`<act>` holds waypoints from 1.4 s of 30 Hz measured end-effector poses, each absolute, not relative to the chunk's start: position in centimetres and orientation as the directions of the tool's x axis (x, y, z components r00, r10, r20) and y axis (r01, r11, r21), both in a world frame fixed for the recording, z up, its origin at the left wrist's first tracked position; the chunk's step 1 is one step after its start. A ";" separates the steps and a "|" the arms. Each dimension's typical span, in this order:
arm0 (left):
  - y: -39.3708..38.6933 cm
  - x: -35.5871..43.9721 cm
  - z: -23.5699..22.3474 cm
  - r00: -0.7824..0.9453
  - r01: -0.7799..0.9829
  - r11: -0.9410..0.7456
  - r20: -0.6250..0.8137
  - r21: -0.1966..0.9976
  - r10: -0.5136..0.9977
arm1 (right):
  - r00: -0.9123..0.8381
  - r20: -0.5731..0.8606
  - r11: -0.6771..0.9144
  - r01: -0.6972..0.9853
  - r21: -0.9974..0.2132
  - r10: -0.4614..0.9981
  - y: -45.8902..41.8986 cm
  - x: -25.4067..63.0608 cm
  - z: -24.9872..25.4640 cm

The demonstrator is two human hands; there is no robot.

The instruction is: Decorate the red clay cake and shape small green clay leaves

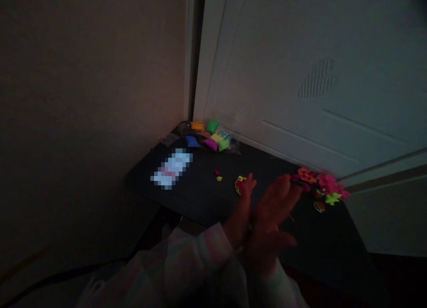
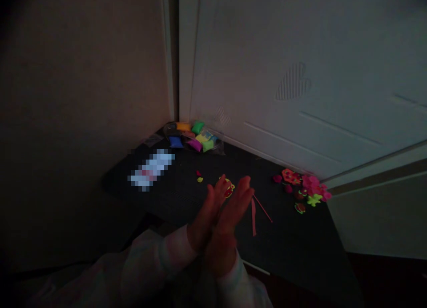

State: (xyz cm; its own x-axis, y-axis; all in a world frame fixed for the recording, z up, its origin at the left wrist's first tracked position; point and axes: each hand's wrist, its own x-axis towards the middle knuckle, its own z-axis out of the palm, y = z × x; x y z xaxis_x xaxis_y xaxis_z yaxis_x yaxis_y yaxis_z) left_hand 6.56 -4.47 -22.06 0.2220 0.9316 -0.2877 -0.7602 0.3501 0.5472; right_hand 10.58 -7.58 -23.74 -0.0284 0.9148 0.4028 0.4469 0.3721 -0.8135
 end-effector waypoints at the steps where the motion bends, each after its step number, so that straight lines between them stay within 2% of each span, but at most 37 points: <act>1: -4.5 6.3 -21.7 0.230 -0.800 0.367 -0.323 0.474 0.918 | -0.035 0.419 0.393 0.426 -0.815 0.907 -7.8 10.4 -23.7; 3: -4.4 5.8 -21.2 0.213 -0.863 0.356 -0.380 0.359 0.900 | -0.018 0.439 0.413 0.372 -0.831 0.899 -8.2 10.0 -23.7; 5: -4.2 5.4 -21.4 0.189 -0.902 0.317 -0.393 0.292 0.900 | 0.035 0.418 0.384 0.336 -0.860 0.908 -8.3 9.6 -24.0; 10: -3.7 5.4 -23.8 0.091 -0.939 0.226 -0.445 0.261 0.891 | 0.027 0.301 0.283 0.262 -0.923 0.953 -7.0 10.1 -25.4; 12: -3.7 5.4 -24.7 0.033 -0.929 0.213 -0.507 0.302 0.862 | 0.048 0.278 0.261 0.231 -0.937 0.959 -6.2 11.1 -26.3; 14: -3.8 5.2 -25.3 -0.053 -0.890 0.213 -0.554 0.403 0.831 | 0.056 0.305 0.279 0.275 -0.920 0.951 -5.4 12.5 -27.4; 16: -4.2 4.9 -25.8 -0.098 -0.836 0.249 -0.580 0.489 0.808 | -0.015 0.389 0.351 0.462 -0.814 0.921 -4.9 14.2 -28.4; 20: -4.8 4.2 -26.2 0.073 -0.786 0.442 -0.645 0.432 0.761 | -0.146 0.369 0.388 0.532 -0.753 0.918 -4.6 16.7 -29.6; 23: -4.6 4.3 -26.3 0.189 -0.751 0.539 -0.657 0.382 0.729 | -0.154 0.346 0.370 0.557 -0.744 0.926 -4.7 17.3 -29.6; 25: -4.1 4.7 -26.3 0.229 -0.737 0.566 -0.651 0.370 0.724 | -0.093 0.346 0.334 0.577 -0.745 0.934 -4.7 17.7 -29.3; 30: -2.6 5.5 -26.0 0.255 -0.722 0.586 -0.645 0.368 0.720 | 0.188 0.364 0.181 0.612 -0.770 0.912 -5.1 19.9 -29.5; 33: -1.9 5.9 -26.0 0.238 -0.729 0.565 -0.631 0.387 0.739 | 0.248 0.362 0.132 0.634 -0.762 0.899 -5.6 21.4 -29.7; 37: -1.0 6.3 -26.2 0.222 -0.725 0.552 -0.619 0.412 0.754 | 0.155 0.349 0.138 0.716 -0.684 0.924 -6.2 21.8 -29.1; 42: 0.2 6.7 -26.5 0.208 -0.715 0.547 -0.614 0.436 0.761 | -0.059 0.280 0.197 0.847 -0.494 0.958 -6.6 20.8 -28.2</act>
State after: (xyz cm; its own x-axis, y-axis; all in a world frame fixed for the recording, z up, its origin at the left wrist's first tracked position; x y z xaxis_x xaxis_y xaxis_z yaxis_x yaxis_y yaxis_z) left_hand 6.73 0.16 -26.52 0.2084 0.7610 -0.6144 -0.7146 0.5474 0.4356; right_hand 20.83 -6.56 -28.18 -0.0592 0.9581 0.2802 0.8467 0.1969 -0.4942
